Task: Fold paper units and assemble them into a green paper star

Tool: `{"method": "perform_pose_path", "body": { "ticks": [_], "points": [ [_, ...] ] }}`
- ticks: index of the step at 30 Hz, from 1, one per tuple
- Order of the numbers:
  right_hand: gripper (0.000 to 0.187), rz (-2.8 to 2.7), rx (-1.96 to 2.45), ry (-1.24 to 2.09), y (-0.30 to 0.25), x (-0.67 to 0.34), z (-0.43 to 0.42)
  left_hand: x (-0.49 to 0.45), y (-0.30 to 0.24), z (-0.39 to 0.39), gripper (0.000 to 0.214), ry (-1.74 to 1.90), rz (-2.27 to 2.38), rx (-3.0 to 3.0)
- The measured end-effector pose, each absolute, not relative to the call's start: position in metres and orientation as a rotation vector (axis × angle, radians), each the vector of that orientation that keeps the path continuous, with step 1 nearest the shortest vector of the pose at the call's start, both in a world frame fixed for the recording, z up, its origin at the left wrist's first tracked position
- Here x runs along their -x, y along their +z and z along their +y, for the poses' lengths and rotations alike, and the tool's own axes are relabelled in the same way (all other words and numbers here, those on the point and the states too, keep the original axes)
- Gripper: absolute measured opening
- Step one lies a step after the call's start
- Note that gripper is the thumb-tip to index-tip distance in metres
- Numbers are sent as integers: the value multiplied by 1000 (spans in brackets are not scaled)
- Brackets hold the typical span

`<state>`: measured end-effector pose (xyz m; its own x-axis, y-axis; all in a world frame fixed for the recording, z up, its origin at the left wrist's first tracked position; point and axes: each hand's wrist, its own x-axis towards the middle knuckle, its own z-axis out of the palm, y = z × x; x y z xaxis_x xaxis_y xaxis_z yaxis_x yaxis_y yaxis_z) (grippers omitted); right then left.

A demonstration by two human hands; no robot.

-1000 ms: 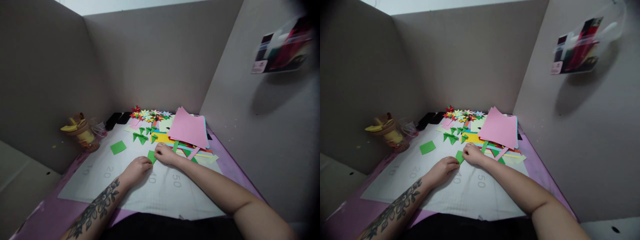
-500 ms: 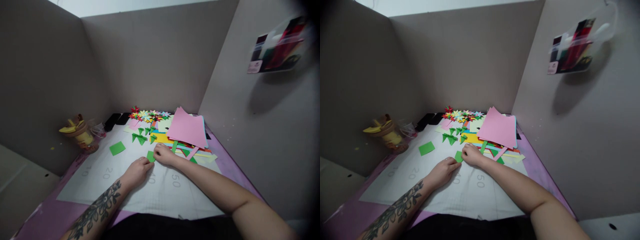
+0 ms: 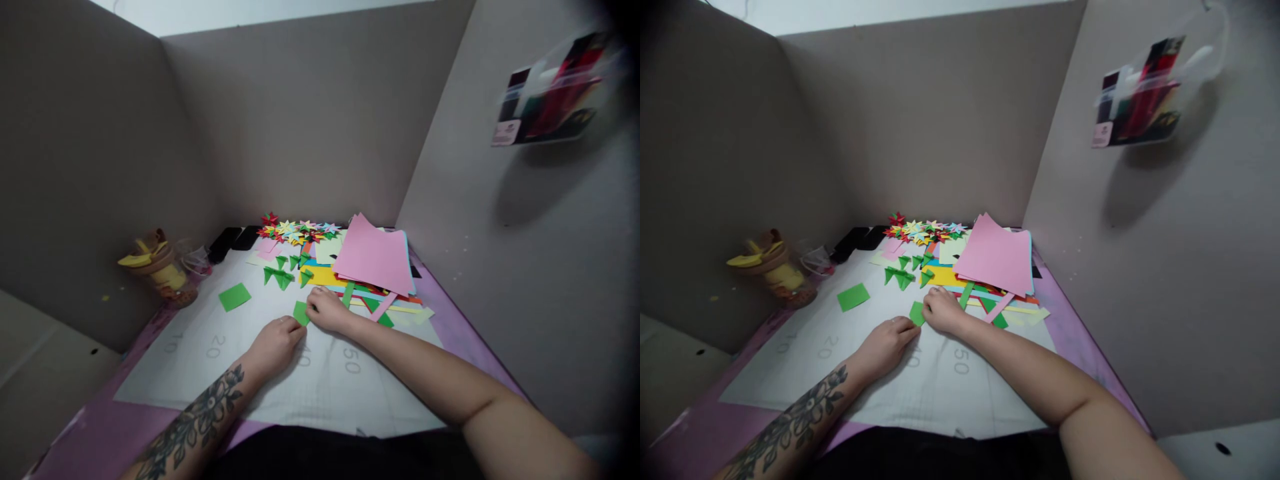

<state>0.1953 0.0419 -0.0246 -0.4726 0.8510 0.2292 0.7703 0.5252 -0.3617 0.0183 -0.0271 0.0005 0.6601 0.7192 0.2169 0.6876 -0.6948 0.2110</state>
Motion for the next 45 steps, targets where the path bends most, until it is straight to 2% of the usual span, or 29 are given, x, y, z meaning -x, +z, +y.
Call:
{"method": "perform_pose_path", "body": {
  "ticks": [2,7,11,14,19,28,32,35,39,45],
  "points": [
    [8,-2365,1383,266,-24,-198,40,-20,0,-28,23,379,1187,-2821],
    [29,-2254,1553,148,-21,-210,45,-21,2,-28,30,393,1090,-2850],
    [23,-2168,1587,82,-17,-217,51,-20,4,-28,30,359,1082,-2833],
    [14,-2173,1391,134,-14,-221,47,-19,4,-28,31,355,1108,-2824],
    [23,-2539,724,290,-14,-223,27,-19,3,-28,30,374,1139,-2816],
    [22,-2631,678,162,-15,-219,19,-7,8,-29,25,537,1143,-2739],
    [24,-2623,632,164,-16,-219,20,-3,-1,-22,37,767,1278,-2387],
    [27,-2612,608,181,-16,-219,19,-8,-3,-14,49,916,1335,-1858],
    [28,-2601,614,190,-16,-218,19,-18,13,-12,48,897,1381,-1120],
    [28,-2579,617,201,-17,-219,20,-21,39,-25,47,932,1366,-880]
  ]
}}
